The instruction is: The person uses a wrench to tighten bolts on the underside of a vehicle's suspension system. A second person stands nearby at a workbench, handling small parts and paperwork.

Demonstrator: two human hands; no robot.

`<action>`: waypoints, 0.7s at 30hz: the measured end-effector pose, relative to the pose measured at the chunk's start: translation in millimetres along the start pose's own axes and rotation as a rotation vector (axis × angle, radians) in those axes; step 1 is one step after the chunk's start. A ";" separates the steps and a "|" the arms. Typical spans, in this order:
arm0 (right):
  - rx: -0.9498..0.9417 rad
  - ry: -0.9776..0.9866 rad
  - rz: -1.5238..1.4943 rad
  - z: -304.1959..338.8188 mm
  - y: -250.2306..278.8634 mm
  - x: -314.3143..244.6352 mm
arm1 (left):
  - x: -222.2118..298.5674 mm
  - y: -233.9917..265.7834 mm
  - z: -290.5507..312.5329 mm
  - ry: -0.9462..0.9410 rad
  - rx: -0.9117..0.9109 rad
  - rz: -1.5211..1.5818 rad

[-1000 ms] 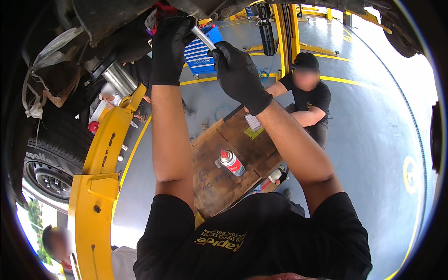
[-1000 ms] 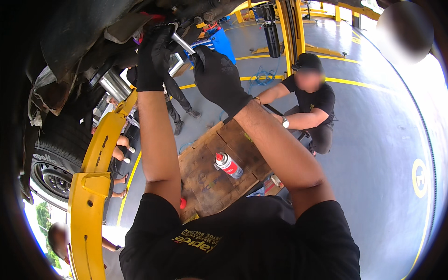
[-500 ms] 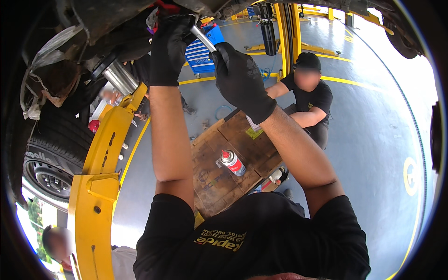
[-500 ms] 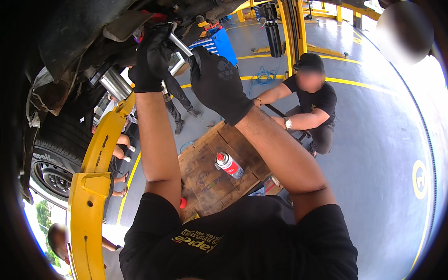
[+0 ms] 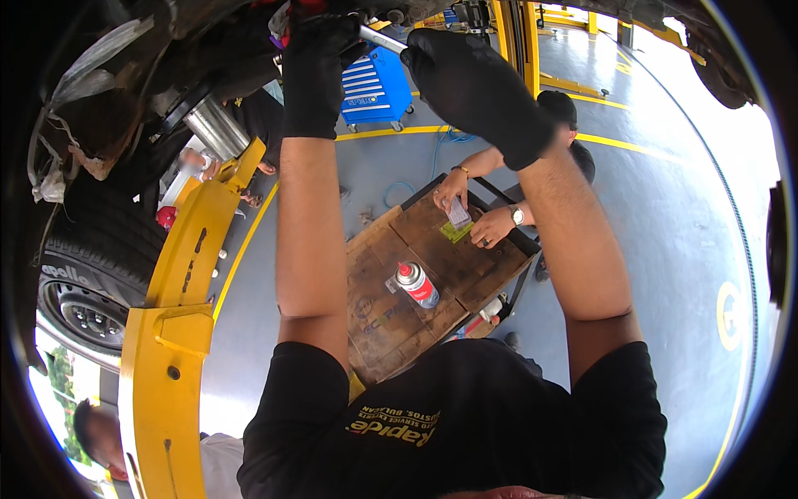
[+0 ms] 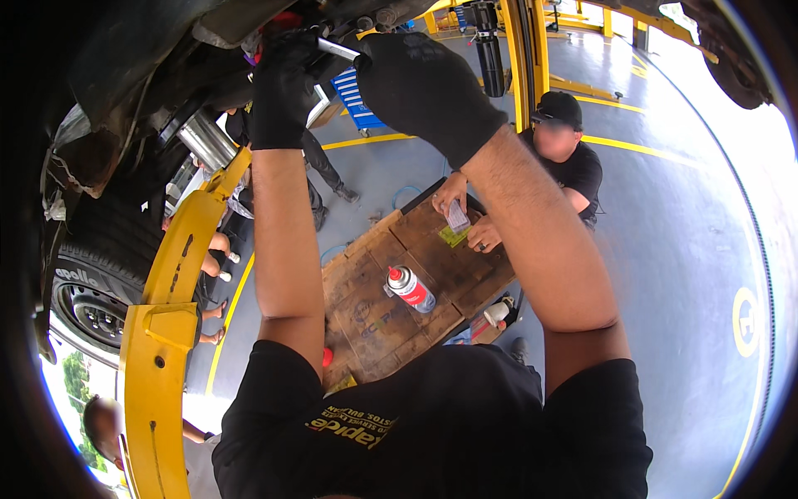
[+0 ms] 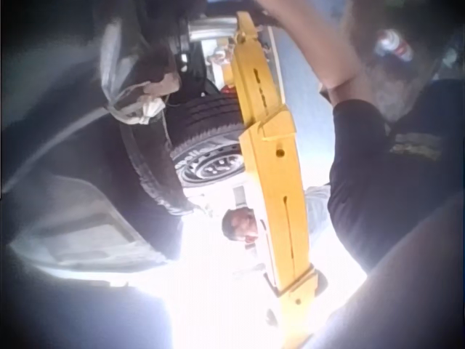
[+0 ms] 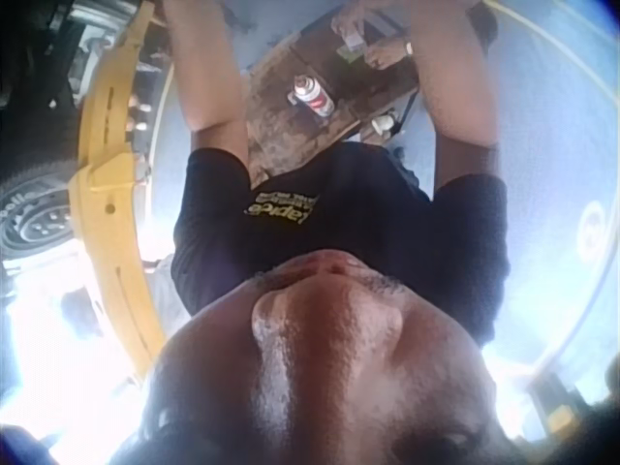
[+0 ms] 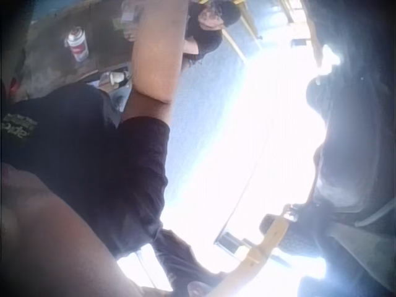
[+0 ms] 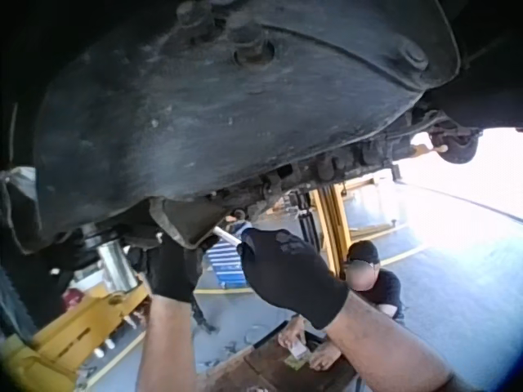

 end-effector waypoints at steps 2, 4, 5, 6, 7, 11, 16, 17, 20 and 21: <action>-0.040 -0.405 -0.327 19.2 -22.1 -8.7 | -6.2 -2.4 4.6 0.126 -0.033 0.068; 0.162 -0.576 -0.629 48.2 -63.6 -15.1 | -6.2 -16.1 -0.2 0.458 -0.095 0.357; 0.252 -0.580 -0.647 47.7 -70.6 -25.1 | -4.8 -16.2 -1.5 0.426 -0.084 0.381; 0.343 -0.579 -0.672 46.5 -71.0 -32.6 | -8.9 -14.3 0.8 0.394 -0.073 0.396; 0.325 -0.567 -0.692 46.5 -69.9 -37.6 | -13.6 -11.1 5.6 0.370 -0.062 0.409; 0.235 -0.514 -0.621 50.1 -58.1 -32.0 | -48.3 -33.9 28.7 0.898 0.043 1.357; -0.127 -0.412 -0.409 25.1 -13.7 -4.8 | -1.4 2.7 2.6 0.206 -0.019 0.271; -0.094 -0.289 -0.277 18.8 -1.3 1.2 | 5.0 1.6 -2.2 0.145 -0.018 0.171; -0.083 -0.028 0.016 2.4 18.2 16.4 | 9.8 -1.9 -3.4 0.035 -0.004 -0.015; -0.134 -0.008 0.041 -6.2 21.0 20.0 | 3.8 -3.2 0.1 0.065 -0.003 0.033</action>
Point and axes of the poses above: each hand's wrist, its own z-axis away from the middle knuckle, its own y-axis out of the back of the hand, x = y × z, the point moved 7 cm from there along -z, towards the middle knuckle, and after that the axes turned 1 degree about y, right-handed, at the moved point
